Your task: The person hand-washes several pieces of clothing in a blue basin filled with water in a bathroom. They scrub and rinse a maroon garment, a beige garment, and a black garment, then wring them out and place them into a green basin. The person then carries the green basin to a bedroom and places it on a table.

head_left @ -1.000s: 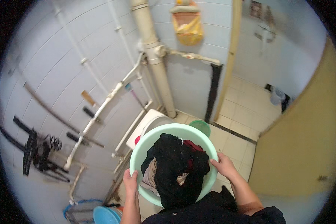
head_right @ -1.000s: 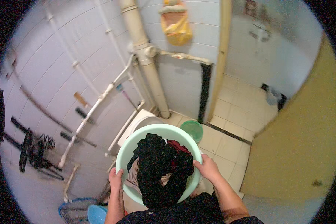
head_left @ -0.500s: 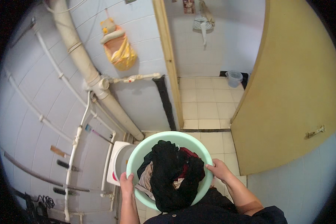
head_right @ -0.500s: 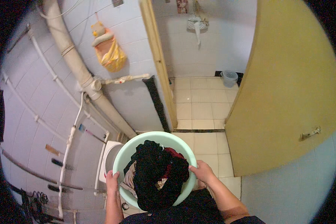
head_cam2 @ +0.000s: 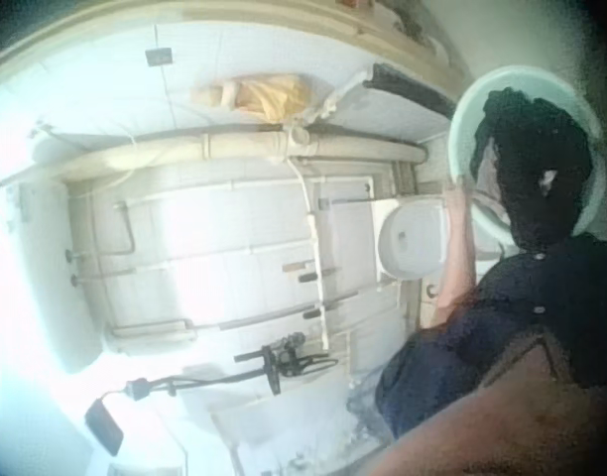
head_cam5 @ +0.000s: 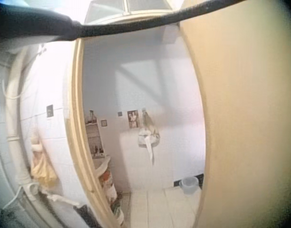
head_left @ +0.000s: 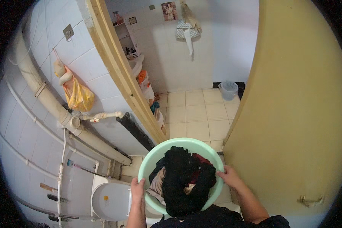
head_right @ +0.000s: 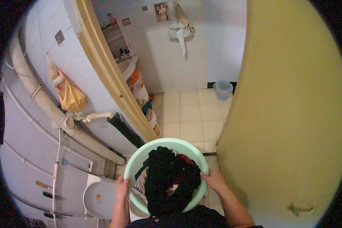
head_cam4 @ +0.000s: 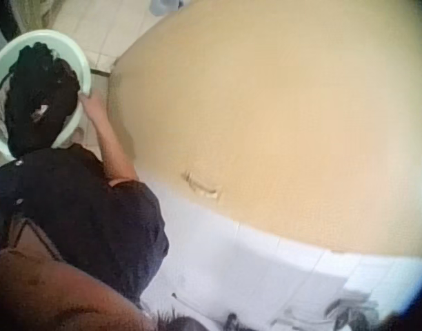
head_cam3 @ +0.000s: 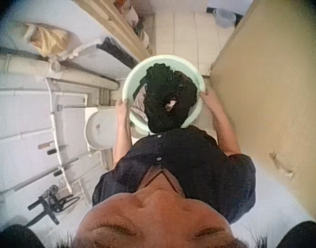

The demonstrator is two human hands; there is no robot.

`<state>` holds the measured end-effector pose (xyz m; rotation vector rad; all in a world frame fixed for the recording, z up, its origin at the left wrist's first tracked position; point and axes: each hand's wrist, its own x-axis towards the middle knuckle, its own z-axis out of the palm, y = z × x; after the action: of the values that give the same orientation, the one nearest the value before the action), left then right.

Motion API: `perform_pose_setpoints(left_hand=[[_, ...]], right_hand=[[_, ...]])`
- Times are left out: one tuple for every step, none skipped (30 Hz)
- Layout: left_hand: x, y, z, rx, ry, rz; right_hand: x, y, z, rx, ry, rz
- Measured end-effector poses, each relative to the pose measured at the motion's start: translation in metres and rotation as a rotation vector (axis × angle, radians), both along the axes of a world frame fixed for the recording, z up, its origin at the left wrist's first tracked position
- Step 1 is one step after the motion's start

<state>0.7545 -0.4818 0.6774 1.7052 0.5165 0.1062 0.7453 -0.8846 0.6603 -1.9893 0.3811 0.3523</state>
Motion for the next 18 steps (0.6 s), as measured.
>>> perform_pose_setpoints(left_hand=[[0.013,-0.02,0.001,-0.013,-0.001,-0.015],[0.027,-0.042,0.007,-0.03,-0.001,-0.028],[0.04,-0.059,0.022,-0.064,0.033,-0.065],[0.052,-0.065,0.019,-0.067,0.023,-0.07],[0.068,-0.072,0.015,-0.068,0.01,-0.076],[0.081,-0.079,0.015,-0.07,-0.003,-0.082],[0.093,-0.086,0.019,-0.075,-0.007,-0.035],[0.106,-0.09,0.017,-0.065,0.003,-0.027],[0.12,-0.09,0.013,-0.056,0.013,-0.019],[0.134,-0.09,0.008,-0.046,0.024,-0.011],[0.147,-0.092,0.006,-0.038,0.016,-0.01],[0.164,-0.094,0.003,-0.032,0.005,-0.008],[0.18,-0.095,0.002,-0.026,-0.006,-0.006],[0.199,-0.095,-0.002,-0.018,0.006,-0.013],[0.219,-0.093,-0.004,-0.011,0.018,-0.022],[0.239,-0.093,-0.006,-0.003,0.03,-0.035],[0.259,-0.094,-0.008,0.027,0.031,-0.048],[0.285,-0.094,-0.007,0.062,0.018,-0.073]], right_hand=[[0.014,-0.017,0.002,0.007,-0.028,-0.015],[0.027,-0.032,0.007,0.01,-0.055,-0.028],[0.037,-0.039,0.022,0.044,-0.069,-0.081],[0.048,-0.048,0.028,0.04,-0.068,-0.071],[0.059,-0.059,0.029,0.036,-0.071,-0.062],[0.07,-0.066,0.031,0.033,-0.074,-0.053],[0.082,-0.07,0.034,0.043,-0.068,-0.066],[0.094,-0.072,0.037,0.015,-0.056,-0.067],[0.105,-0.073,0.041,-0.013,-0.045,-0.068],[0.117,-0.074,0.041,-0.041,-0.034,-0.069],[0.128,-0.079,0.032,-0.009,-0.044,-0.064],[0.142,-0.085,0.016,0.021,-0.058,-0.056],[0.158,-0.089,0.008,0.052,-0.071,-0.05],[0.175,-0.089,0.01,0.05,-0.051,-0.06],[0.192,-0.086,0.014,0.049,-0.031,-0.073],[0.21,-0.086,0.016,0.048,-0.011,-0.089],[0.222,-0.09,0.005,0.069,-0.03,-0.083],[0.24,-0.096,-0.014,0.094,-0.063,-0.089]])
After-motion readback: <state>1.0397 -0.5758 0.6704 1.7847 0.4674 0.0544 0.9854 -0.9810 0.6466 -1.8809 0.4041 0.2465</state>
